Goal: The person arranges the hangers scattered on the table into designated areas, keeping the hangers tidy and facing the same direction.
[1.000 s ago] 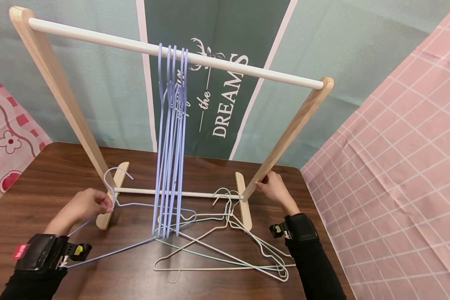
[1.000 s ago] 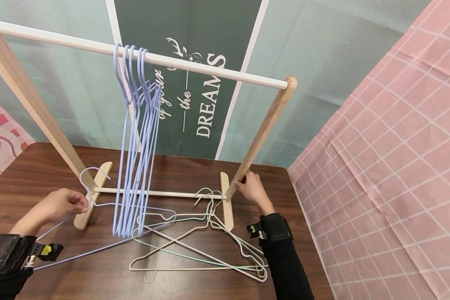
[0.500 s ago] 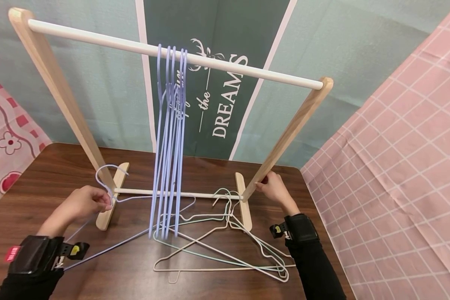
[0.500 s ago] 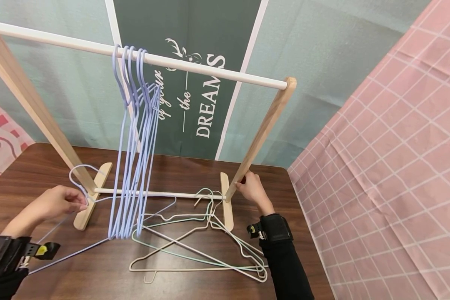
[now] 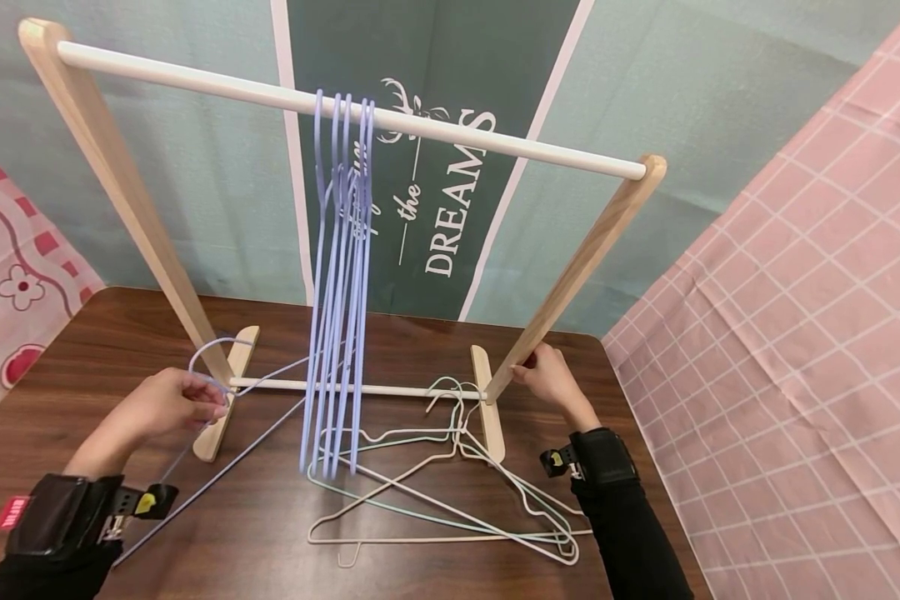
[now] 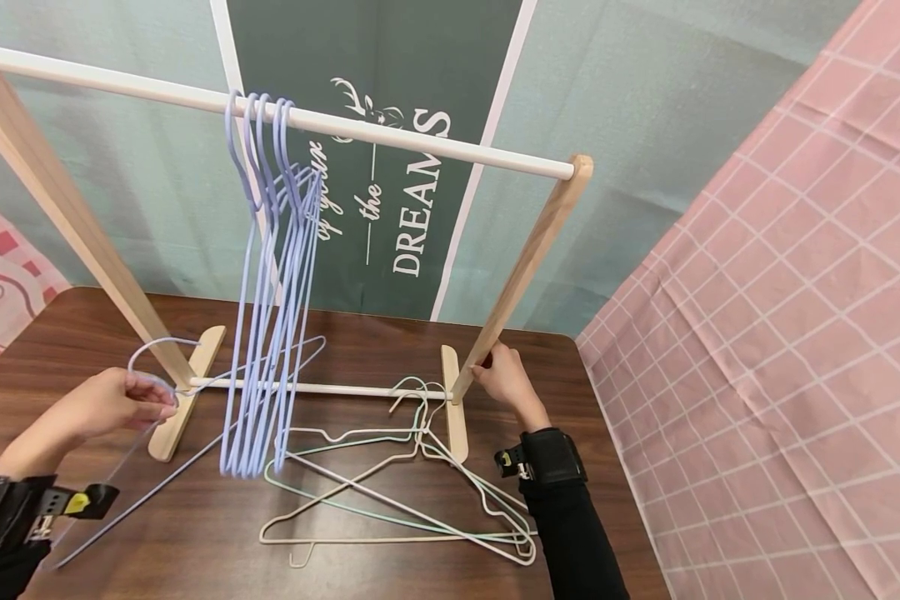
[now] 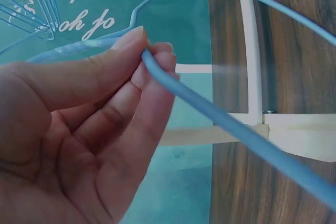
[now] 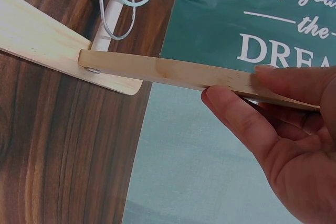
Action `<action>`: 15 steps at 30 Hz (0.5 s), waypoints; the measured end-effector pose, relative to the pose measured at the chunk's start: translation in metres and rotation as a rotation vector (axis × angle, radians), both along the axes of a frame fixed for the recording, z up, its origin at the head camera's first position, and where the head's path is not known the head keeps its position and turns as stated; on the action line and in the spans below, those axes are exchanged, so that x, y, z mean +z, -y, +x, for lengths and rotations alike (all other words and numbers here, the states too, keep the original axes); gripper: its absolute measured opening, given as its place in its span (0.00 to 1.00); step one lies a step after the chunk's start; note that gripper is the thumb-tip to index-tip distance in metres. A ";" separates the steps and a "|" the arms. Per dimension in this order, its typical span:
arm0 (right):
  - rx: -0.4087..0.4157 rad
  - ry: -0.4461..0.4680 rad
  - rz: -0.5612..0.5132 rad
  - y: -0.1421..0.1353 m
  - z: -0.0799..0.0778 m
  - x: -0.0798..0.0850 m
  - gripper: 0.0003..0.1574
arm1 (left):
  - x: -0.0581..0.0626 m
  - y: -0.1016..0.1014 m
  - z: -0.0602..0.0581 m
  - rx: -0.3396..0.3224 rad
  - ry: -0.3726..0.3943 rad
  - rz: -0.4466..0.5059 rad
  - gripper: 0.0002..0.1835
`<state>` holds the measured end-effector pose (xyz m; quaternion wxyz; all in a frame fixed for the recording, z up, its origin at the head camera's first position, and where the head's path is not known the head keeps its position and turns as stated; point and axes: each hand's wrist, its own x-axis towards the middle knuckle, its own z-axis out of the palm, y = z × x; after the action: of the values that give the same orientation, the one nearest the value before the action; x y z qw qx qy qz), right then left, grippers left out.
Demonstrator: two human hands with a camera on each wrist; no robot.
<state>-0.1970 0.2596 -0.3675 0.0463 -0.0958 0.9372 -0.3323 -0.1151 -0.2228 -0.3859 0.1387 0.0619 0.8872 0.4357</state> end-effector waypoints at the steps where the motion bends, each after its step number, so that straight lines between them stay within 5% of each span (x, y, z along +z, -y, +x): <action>1: -0.003 0.004 -0.004 0.000 0.000 0.000 0.15 | 0.000 0.000 0.000 0.004 0.010 0.015 0.06; 15: -0.003 0.015 -0.002 0.000 0.000 0.001 0.15 | 0.003 -0.002 -0.002 -0.008 0.077 0.206 0.09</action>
<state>-0.1970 0.2595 -0.3669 0.0526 -0.0919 0.9365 -0.3342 -0.1167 -0.2208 -0.3831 0.1674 0.0623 0.8315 0.5261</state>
